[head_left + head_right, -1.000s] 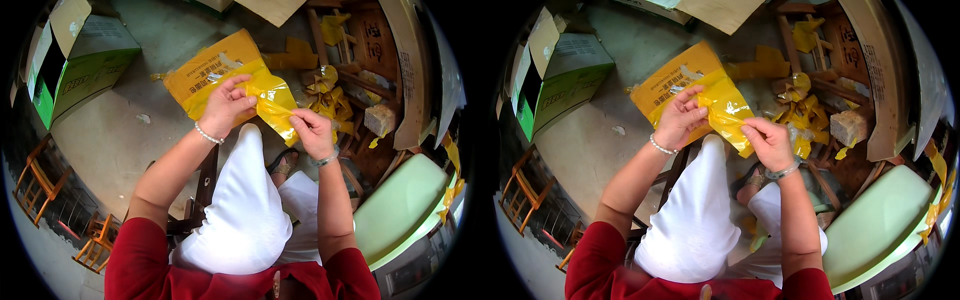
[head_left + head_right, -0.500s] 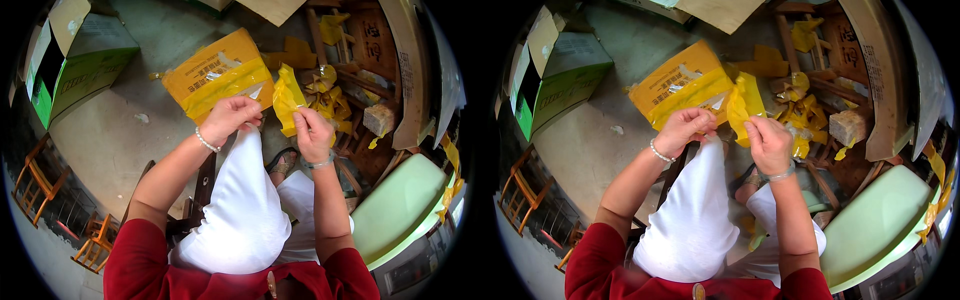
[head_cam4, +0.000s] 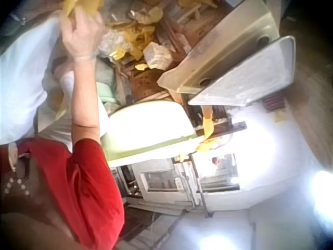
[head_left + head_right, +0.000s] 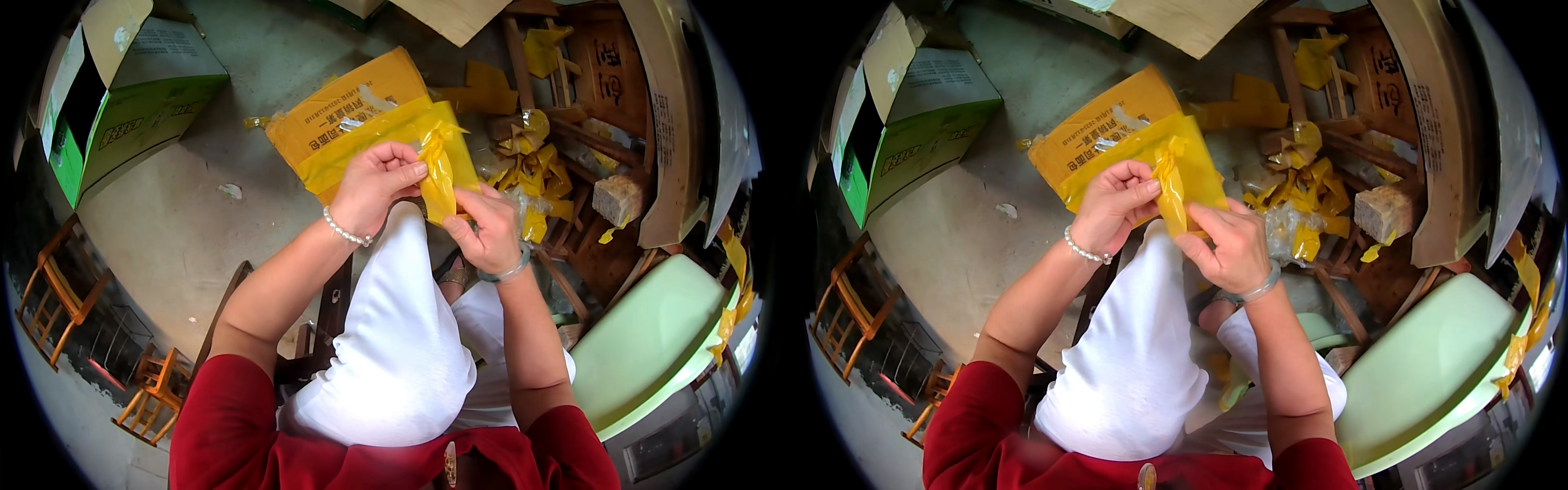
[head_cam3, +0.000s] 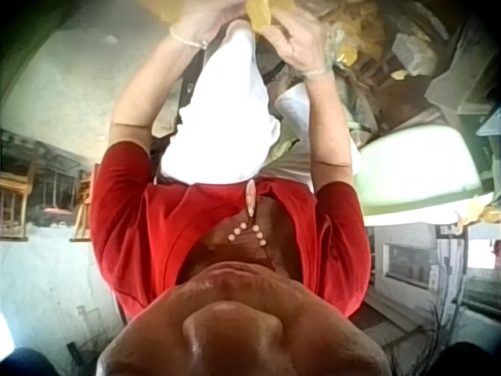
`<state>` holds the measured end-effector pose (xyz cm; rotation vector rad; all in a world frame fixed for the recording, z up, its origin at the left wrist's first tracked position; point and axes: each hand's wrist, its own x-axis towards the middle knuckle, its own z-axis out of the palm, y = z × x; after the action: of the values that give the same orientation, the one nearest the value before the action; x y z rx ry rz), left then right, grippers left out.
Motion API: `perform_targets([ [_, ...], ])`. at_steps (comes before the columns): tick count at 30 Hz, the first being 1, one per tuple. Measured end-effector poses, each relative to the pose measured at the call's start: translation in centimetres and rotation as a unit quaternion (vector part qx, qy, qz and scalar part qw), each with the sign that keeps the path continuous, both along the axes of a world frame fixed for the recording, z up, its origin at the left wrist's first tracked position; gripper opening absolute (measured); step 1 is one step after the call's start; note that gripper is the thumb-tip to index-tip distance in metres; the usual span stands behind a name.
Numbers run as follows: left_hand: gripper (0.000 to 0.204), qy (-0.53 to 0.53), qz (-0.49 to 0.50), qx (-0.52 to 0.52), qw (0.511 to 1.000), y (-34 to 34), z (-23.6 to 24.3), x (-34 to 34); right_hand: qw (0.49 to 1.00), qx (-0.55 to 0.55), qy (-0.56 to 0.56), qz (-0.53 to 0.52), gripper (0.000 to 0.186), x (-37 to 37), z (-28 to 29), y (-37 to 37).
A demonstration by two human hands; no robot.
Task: The person sits and uses their hands to peel yellow tape and plastic wrap off a small cardboard box, then moves the box aside to pick up a plastic bag and some corn from a large green bowl.
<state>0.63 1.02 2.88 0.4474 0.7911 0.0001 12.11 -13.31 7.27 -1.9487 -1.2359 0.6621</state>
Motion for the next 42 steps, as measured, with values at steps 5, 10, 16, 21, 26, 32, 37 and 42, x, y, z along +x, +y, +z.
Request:
perform_targets([
  [5, 0.01, -0.053, 0.074, 0.09, 0.992, 0.3, 0.1, -0.1, 0.991, -0.098, 0.078, 0.047, 0.038, 0.4, 0.1, -0.1],
  [10, 0.011, -0.074, 0.145, 0.151, 0.975, 1.0, -0.4, -1.6, 0.926, -0.373, -0.048, -0.002, 0.055, 1.1, -0.5, -1.6],
  [16, 0.014, -0.127, 0.058, 0.3, 0.944, 2.5, 1.5, -1.1, 0.904, -0.42, 0.017, -0.079, 0.052, 3.3, -0.4, -5.7],
  [21, 0.014, -0.123, 0.002, 0.281, 0.952, 0.9, 2.2, -0.8, 0.988, -0.055, 0.1, -0.108, 0.035, 2.5, 2.0, 0.2],
  [26, 0.012, -0.128, -0.03, 0.276, 0.952, 0.3, 1.9, -0.7, 0.918, -0.058, 0.374, -0.121, 0.021, 1.9, 1.5, 1.7],
  [32, 0.013, -0.119, -0.052, 0.279, 0.952, 0.2, 1.7, -1.0, 0.882, -0.031, 0.439, -0.169, 0.006, 0.6, 1.1, 1.5],
  [37, 0.013, -0.149, -0.043, 0.263, 0.952, 0.1, 1.4, -1.3, 0.884, -0.029, 0.428, -0.184, 0.004, 0.2, 1.8, 1.2],
  [42, 0.012, -0.146, -0.051, 0.284, 0.946, 0.1, 1.2, -1.6, 0.815, 0.012, 0.547, -0.193, 0.021, 0.8, 1.2, 0.6],
])
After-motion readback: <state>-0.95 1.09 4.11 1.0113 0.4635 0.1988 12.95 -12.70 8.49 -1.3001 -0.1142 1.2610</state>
